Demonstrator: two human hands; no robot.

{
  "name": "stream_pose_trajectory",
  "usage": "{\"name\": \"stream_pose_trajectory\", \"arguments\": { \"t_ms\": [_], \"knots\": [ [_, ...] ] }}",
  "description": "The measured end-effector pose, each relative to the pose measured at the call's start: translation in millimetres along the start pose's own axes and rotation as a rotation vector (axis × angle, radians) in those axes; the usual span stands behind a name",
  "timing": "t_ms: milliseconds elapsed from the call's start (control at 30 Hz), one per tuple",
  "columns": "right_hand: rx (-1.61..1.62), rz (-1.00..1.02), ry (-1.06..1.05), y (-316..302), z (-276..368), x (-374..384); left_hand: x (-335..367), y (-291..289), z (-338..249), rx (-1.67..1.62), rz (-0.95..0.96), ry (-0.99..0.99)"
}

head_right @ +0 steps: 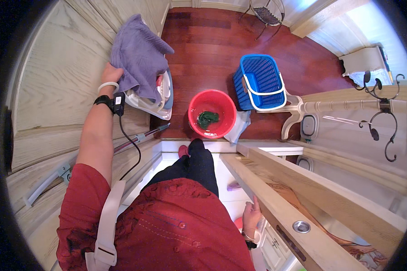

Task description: Cleaning a bathroom by wiping shower doors, wringing a cloth, pouring water into a toilet, and mopping the floor.

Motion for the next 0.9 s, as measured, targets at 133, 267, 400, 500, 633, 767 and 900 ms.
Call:
{"name": "stream_pose_trajectory", "arguments": {
  "t_ms": [133,267,400,500,633,767,900],
  "knots": [
    [-0.078,0.018,0.006,0.3,-3.9,1.1,-25.2,12.3,-14.3,-0.157,-0.153,-0.002],
    [0.005,0.069,0.024,-1.2,-1.3,0.5,-49.2,9.9,-9.4,-0.267,-0.171,-0.104],
    [-0.107,0.184,0.072,-2.6,7.3,0.5,-58.7,33.5,4.6,-0.396,-0.227,-0.101],
    [-0.080,0.169,-0.029,-4.9,8.7,-1.7,-87.3,32.6,-1.7,-0.397,-0.289,-0.114],
    [-0.027,0.266,-0.030,-10.1,1.4,-0.4,-113.5,14.1,6.7,-0.394,-0.313,-0.086],
    [-0.032,0.379,-0.165,-10.8,13.4,0.6,-148.0,2.6,23.3,-0.388,-0.291,-0.113],
    [-0.026,0.490,-0.301,-14.2,6.5,8.6,-210.3,-2.7,21.8,-0.436,-0.266,-0.091]
  ]
}}
Point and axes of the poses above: each hand's wrist, its own x-axis towards the middle knuckle, its own y-axis out of the palm, z = x × y, the point moved 4 cm from there along x, towards the middle knuckle, and after that the axes turned 2 degrees about z, right-handed, at the moved point
